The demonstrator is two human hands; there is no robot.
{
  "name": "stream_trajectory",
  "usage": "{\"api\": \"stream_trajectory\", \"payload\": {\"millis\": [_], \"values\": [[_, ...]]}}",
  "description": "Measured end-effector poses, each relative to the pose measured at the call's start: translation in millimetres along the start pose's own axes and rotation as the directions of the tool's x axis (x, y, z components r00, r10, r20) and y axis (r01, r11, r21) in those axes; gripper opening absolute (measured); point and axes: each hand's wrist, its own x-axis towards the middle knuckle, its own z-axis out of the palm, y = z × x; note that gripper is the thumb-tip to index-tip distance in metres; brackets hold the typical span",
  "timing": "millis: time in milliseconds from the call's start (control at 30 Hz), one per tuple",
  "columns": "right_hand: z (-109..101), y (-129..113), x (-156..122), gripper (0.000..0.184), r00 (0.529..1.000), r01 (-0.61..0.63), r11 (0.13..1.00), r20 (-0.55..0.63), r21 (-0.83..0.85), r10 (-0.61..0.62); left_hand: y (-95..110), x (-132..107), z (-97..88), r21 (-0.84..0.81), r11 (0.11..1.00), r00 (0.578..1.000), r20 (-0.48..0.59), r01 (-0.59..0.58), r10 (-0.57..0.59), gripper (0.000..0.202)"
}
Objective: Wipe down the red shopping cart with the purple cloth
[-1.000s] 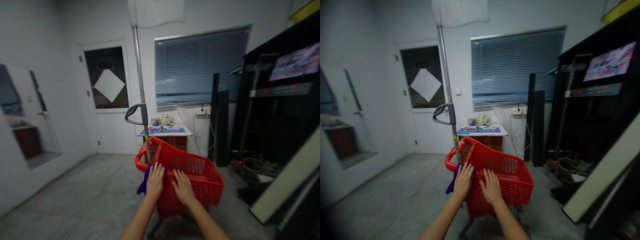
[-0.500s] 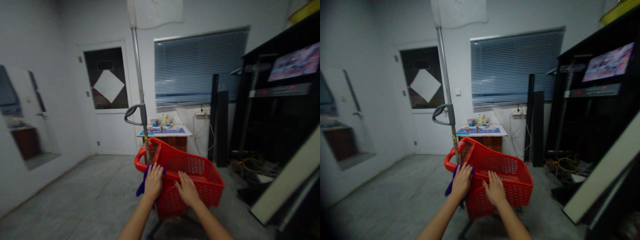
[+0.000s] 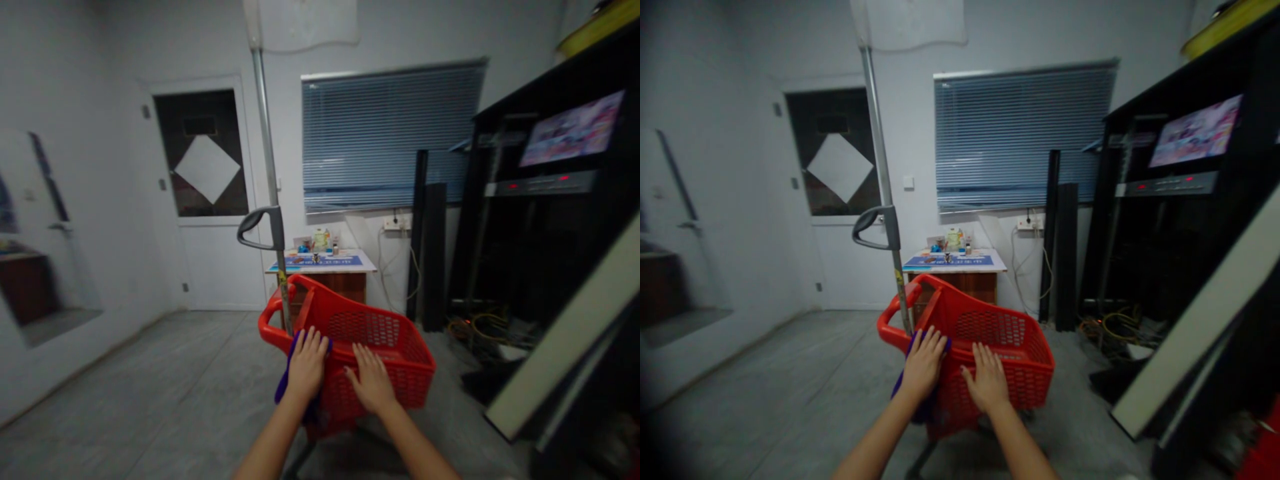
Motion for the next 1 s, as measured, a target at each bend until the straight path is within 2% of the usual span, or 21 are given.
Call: {"api": "stream_trajectory", "payload": {"millis": [133,300,400,500,667,767,800,900,1000], "values": [[2.3,-4.3,-1.0,0.07,1.0,-0.015,1.0,-0.008,0.005,0.015,1.9,-4.9,1.1,0.009,0.996,0.996,-0.034,0.083,-0.083,0.042],[2.2,-9.5,-3.3,0.066,1.0,0.001,1.0,0.009,0.015,-0.001,17.8,-7.9,11.4,-0.026,1.0,0.999,0.027,-0.016,0.017,0.044],[1.1,-10.4,-4.1,0.065,1.0,0.007,1.0,0.004,0.021,-0.007,12.4,-7.1,10.1,-0.023,0.999,0.998,0.038,-0.043,0.044,0.044],[1.5,-10.1,-2.7,0.066,1.0,0.002,1.0,-0.004,0.02,-0.001,1.3,-7.8,4.9,-0.011,1.0,1.0,0.0,0.026,-0.026,0.043],[7.4,4.0,0.9,0.063,0.997,0.065,0.997,0.049,0.045,-0.067,-3.8,-6.9,-1.5,-0.034,0.996,0.996,-0.026,0.087,-0.088,0.04],[13.9,20.5,-0.3,0.062,1.0,-0.024,0.999,0.0,0.022,0.024,-4.7,-5.2,-3.3,-0.043,0.995,0.996,-0.026,0.088,-0.09,0.038],[15.7,25.1,-1.0,0.063,1.0,-0.017,1.0,-0.012,0.013,0.017,-4.9,-5.2,-3.0,-0.045,0.995,0.996,-0.024,0.089,-0.091,0.038],[17.8,30.3,-3.0,0.064,1.0,0.023,1.0,-0.016,0.017,-0.023,0.0,-7.3,3.2,-0.039,0.995,0.996,-0.014,0.092,-0.093,0.039],[13.5,25.3,-4.2,0.065,1.0,0.004,1.0,0.002,0.017,-0.004,15.9,-10.5,16.9,-0.033,0.998,0.999,0.002,0.051,-0.051,0.045]]}}
